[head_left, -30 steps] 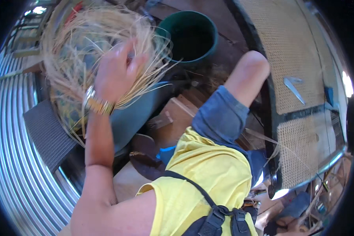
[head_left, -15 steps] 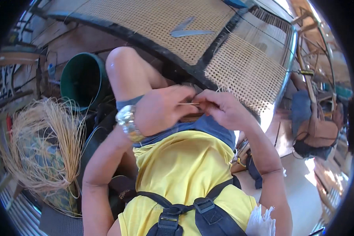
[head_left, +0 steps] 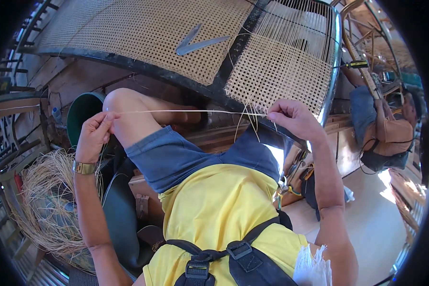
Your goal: The recorder is weaving bamboo or rattan material into a mesh pattern on a large furniture frame.
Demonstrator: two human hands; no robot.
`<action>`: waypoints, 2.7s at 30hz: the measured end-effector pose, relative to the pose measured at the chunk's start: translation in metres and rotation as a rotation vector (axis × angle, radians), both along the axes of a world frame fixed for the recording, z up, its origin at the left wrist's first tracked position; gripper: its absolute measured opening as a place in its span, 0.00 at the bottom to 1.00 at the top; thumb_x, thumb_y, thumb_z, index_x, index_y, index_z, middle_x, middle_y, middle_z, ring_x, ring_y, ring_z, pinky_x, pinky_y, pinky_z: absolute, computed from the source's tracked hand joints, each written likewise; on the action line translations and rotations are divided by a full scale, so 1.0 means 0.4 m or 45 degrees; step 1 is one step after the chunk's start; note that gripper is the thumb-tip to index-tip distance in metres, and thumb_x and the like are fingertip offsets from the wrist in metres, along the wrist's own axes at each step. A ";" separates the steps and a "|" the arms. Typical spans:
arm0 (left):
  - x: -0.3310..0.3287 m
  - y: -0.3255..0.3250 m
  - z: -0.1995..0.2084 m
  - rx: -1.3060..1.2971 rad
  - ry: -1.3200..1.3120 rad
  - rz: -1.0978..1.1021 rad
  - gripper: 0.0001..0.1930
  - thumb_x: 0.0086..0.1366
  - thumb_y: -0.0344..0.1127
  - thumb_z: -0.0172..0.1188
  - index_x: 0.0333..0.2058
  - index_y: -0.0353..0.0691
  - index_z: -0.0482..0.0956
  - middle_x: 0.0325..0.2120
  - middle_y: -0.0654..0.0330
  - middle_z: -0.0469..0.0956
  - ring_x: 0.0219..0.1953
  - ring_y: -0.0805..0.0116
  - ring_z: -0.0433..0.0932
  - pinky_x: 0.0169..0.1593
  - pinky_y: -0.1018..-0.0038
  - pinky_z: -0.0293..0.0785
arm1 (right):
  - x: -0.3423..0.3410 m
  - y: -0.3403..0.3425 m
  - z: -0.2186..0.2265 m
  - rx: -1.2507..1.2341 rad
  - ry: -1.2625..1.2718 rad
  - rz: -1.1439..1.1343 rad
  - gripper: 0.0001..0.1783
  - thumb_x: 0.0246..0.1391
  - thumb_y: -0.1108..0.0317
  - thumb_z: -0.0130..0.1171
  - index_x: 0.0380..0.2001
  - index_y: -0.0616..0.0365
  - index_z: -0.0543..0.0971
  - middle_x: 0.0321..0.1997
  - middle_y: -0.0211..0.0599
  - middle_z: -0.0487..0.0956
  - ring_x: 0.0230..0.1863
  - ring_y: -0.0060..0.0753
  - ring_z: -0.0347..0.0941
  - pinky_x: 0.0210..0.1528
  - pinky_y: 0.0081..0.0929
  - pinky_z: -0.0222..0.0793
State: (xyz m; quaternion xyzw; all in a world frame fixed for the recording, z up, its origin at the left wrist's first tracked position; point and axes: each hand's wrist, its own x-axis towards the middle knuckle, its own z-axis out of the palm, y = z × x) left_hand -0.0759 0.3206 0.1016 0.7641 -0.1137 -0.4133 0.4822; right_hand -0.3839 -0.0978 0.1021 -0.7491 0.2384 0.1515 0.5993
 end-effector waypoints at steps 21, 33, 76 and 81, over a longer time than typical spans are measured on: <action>0.175 -0.861 -0.192 -0.420 -0.798 -0.164 0.24 0.64 0.47 0.67 0.51 0.35 0.79 0.37 0.55 0.85 0.37 0.67 0.84 0.44 0.71 0.79 | -0.273 -0.196 0.100 -0.047 -0.558 -1.597 0.05 0.67 0.68 0.55 0.42 0.57 0.77 0.27 0.23 0.70 0.22 0.11 0.58 0.23 0.13 0.53; 0.338 -1.552 -0.329 0.236 -1.676 -0.797 0.49 0.57 0.55 0.70 0.71 0.45 0.56 0.62 0.43 0.69 0.63 0.45 0.71 0.71 0.52 0.55 | -0.341 -0.088 0.017 0.412 -0.826 -1.628 0.05 0.68 0.70 0.53 0.37 0.58 0.72 0.26 0.27 0.68 0.23 0.18 0.59 0.25 0.16 0.55; -0.061 -0.491 -0.276 -0.972 0.959 0.485 0.29 0.68 0.67 0.52 0.53 0.49 0.77 0.44 0.62 0.83 0.41 0.66 0.83 0.44 0.59 0.83 | 0.630 0.268 -0.150 -0.937 -1.176 -0.372 0.06 0.64 0.67 0.55 0.37 0.58 0.77 0.28 0.48 0.79 0.30 0.54 0.78 0.30 0.43 0.71; -0.096 -0.474 -0.427 -0.991 1.222 0.704 0.23 0.69 0.63 0.53 0.47 0.53 0.80 0.44 0.65 0.83 0.46 0.68 0.81 0.45 0.59 0.80 | 0.561 0.341 -0.190 -1.042 -1.062 0.020 0.06 0.62 0.66 0.55 0.36 0.56 0.77 0.31 0.46 0.79 0.29 0.54 0.77 0.29 0.47 0.73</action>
